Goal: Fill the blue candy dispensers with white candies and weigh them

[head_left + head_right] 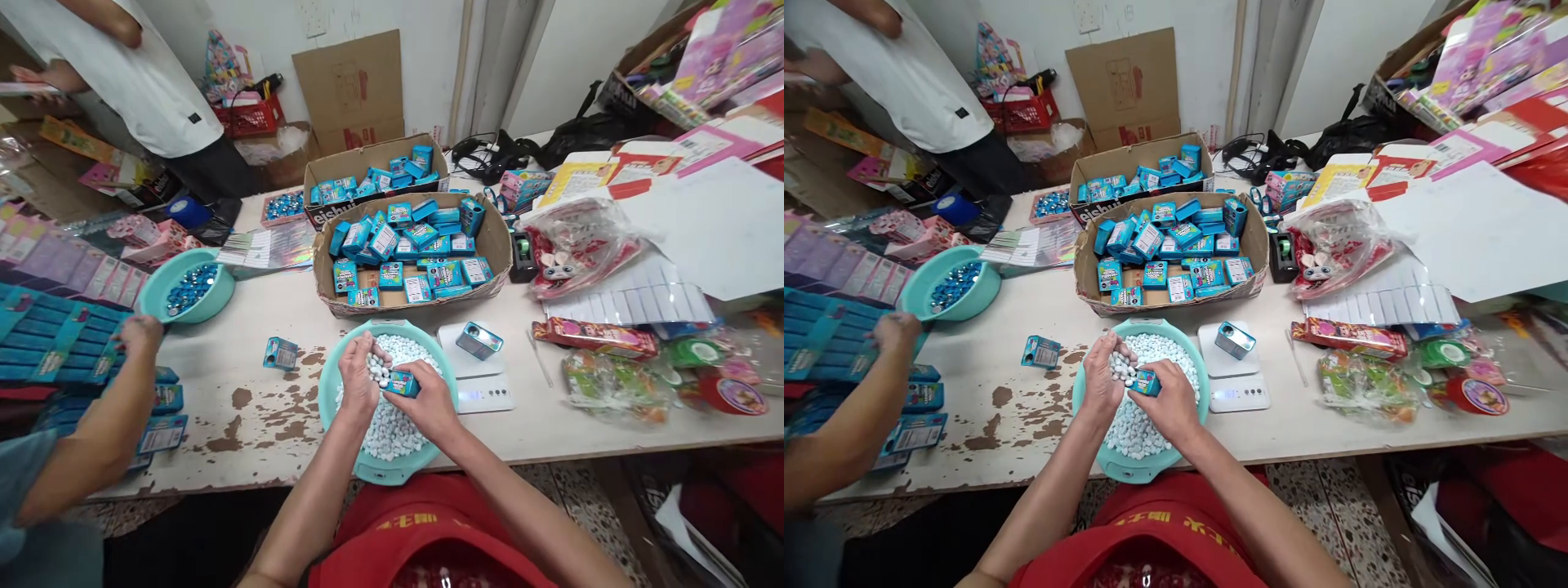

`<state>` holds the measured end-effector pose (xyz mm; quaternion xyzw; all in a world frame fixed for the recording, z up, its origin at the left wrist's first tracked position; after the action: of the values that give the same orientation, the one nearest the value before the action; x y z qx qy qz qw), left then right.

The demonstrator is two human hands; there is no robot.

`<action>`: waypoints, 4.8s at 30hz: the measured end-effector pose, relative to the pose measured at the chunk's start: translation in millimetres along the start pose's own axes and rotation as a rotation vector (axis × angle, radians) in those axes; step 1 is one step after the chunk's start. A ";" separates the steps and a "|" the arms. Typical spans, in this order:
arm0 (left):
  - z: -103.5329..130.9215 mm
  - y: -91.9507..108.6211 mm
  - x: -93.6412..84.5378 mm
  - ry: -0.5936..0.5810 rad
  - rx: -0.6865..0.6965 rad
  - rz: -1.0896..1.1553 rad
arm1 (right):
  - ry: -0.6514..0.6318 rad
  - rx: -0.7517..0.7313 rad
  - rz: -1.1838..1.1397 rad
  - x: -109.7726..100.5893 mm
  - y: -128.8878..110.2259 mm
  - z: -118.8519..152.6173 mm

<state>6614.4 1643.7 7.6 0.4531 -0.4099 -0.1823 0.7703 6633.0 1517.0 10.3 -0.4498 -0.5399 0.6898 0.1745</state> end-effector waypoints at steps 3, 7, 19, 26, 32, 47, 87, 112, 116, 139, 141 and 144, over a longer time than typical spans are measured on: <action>1.3 2.1 -1.0 0.019 0.013 -0.013 | 0.006 -0.010 -0.025 1.0 1.3 -0.8; 1.4 5.8 -0.1 0.011 0.048 -0.030 | 0.018 0.001 -0.061 1.2 2.2 -1.5; 6.4 8.6 11.9 -0.074 0.073 -0.071 | 0.034 0.009 -0.151 -0.6 4.8 -0.3; 10.1 5.7 20.5 -0.144 0.086 -0.107 | 0.056 0.023 -0.206 -4.6 10.1 1.5; 17.0 19.6 27.6 -0.200 0.153 -0.063 | 0.076 -0.019 -0.251 -16.0 9.2 7.2; -42.2 -112.6 -4.9 -0.499 0.066 -1.503 | 0.172 0.141 -0.306 -52.3 46.5 55.6; 11.2 -1.2 7.3 -0.035 0.105 0.012 | 0.054 -0.028 -0.035 -8.4 3.0 12.5; 12.7 -0.5 10.1 0.050 0.109 -0.084 | 0.120 -0.019 -0.170 -8.0 4.9 13.7; 14.9 5.5 16.5 -0.002 0.085 -0.038 | 0.098 0.007 -0.281 -7.8 10.9 15.0; -17.2 -72.2 -40.1 -0.414 -0.206 -1.348 | 0.605 0.428 -0.255 -136.2 125.0 135.0; -18.2 -73.0 -32.3 -0.504 -0.150 -1.599 | 0.763 0.487 -0.171 -157.1 157.3 149.9; -17.6 -74.6 -22.5 -0.592 -0.082 -1.838 | 0.911 0.521 -0.111 -170.3 199.0 161.3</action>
<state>6621.7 1629.0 -70.6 0.5055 -0.0662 -0.8348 0.2077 6642.2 1227.6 -93.7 -0.6164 -0.2429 0.5255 0.5338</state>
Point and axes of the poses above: each hand's wrist, its own z-axis away from the middle knuckle, its own x-axis out of the palm, y = z × x, the point moved 7 cm from there along -z, towards the middle knuckle, and after that the axes turned 8 degrees about -y, right-handed, at the moved point
